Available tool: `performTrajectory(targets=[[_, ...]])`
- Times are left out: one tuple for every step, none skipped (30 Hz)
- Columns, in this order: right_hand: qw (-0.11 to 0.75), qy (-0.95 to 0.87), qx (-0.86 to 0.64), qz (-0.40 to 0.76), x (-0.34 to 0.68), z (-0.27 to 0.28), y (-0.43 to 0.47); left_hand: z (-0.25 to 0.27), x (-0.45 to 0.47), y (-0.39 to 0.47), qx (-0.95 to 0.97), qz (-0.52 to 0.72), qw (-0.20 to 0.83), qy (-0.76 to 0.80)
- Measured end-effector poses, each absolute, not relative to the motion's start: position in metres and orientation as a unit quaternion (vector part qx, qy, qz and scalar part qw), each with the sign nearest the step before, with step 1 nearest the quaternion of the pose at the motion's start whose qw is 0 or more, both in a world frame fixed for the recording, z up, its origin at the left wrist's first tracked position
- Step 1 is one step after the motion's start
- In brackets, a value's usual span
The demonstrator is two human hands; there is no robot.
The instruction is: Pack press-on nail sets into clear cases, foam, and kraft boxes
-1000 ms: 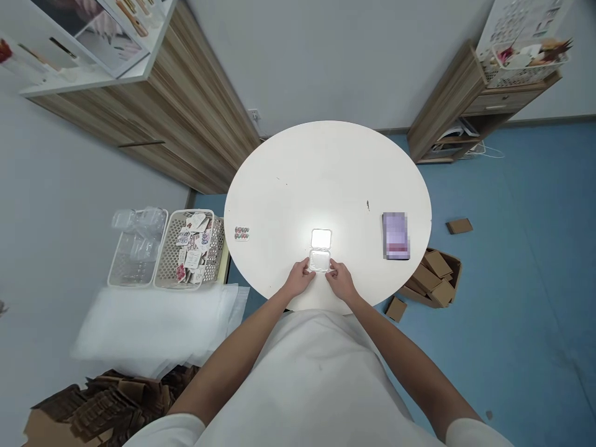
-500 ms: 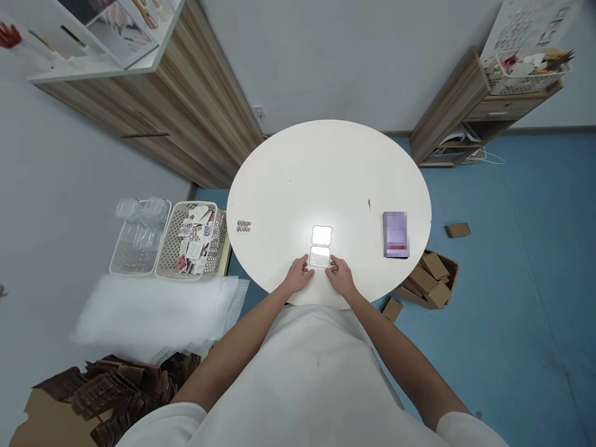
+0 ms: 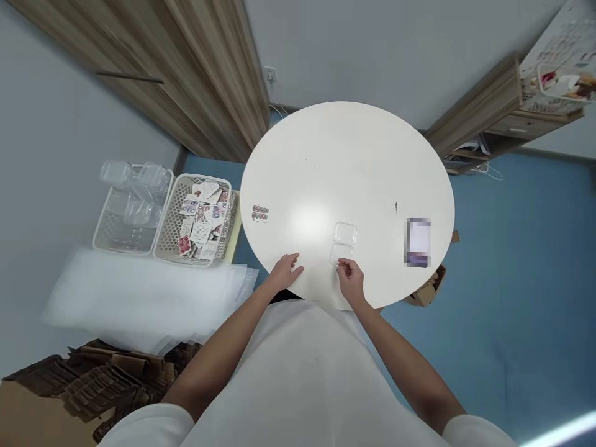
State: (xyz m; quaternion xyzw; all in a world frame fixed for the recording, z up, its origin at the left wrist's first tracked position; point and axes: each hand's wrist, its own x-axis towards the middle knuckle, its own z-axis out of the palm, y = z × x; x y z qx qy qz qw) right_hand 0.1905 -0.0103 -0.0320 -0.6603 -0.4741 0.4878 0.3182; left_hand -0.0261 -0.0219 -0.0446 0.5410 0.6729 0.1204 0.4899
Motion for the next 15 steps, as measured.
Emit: performTrajectory(targets=[[0.297, -0.494, -0.654, 0.49, 0.177, -0.03, -0.007, -0.044, -0.04, -0.02, 0.545, 0.125, 0.482, 0.674], [0.271, -0.514, -0.646, 0.494, 0.161, -0.029, -0.003, -0.044, -0.055, -0.017, 0.552, 0.129, 0.47, 0.677], [0.241, -0.534, -0.636, 0.502, 0.145, -0.029, 0.002, -0.044, -0.07, -0.013, 0.561, 0.131, 0.455, 0.679], [0.208, -0.555, -0.623, 0.51, 0.128, -0.029, 0.007, -0.044, -0.084, -0.009, 0.57, 0.133, 0.437, 0.683], [0.175, -0.579, -0.607, 0.516, 0.111, -0.029, 0.012, -0.045, -0.098, -0.004, 0.58, 0.137, 0.412, 0.69], [0.144, -0.606, -0.587, 0.517, 0.095, -0.03, 0.017, -0.045, -0.111, 0.001, 0.589, 0.142, 0.387, 0.695], [0.116, -0.636, -0.567, 0.511, 0.079, -0.031, 0.023, -0.046, -0.123, 0.007, 0.591, 0.15, 0.365, 0.703], [0.092, -0.663, -0.548, 0.501, 0.065, -0.033, 0.028, -0.046, -0.133, 0.013, 0.591, 0.157, 0.35, 0.709], [0.073, -0.688, -0.534, 0.487, 0.053, -0.034, 0.034, -0.045, -0.142, 0.019, 0.591, 0.162, 0.339, 0.714], [0.059, -0.708, -0.524, 0.471, 0.042, -0.035, 0.04, -0.044, -0.149, 0.025, 0.591, 0.165, 0.331, 0.717], [0.049, -0.723, -0.519, 0.453, 0.033, -0.037, 0.047, -0.043, -0.154, 0.031, 0.593, 0.166, 0.327, 0.717], [0.043, -0.734, -0.52, 0.435, 0.026, -0.039, 0.055, -0.042, -0.159, 0.036, 0.597, 0.164, 0.323, 0.716], [0.04, -0.741, -0.524, 0.417, 0.02, -0.04, 0.064, -0.041, -0.162, 0.042, 0.602, 0.16, 0.318, 0.715], [0.04, -0.745, -0.532, 0.4, 0.014, -0.042, 0.073, -0.04, -0.165, 0.048, 0.606, 0.154, 0.314, 0.714], [0.04, -0.745, -0.543, 0.386, 0.009, -0.044, 0.081, -0.04, -0.168, 0.054, 0.609, 0.148, 0.31, 0.715]])
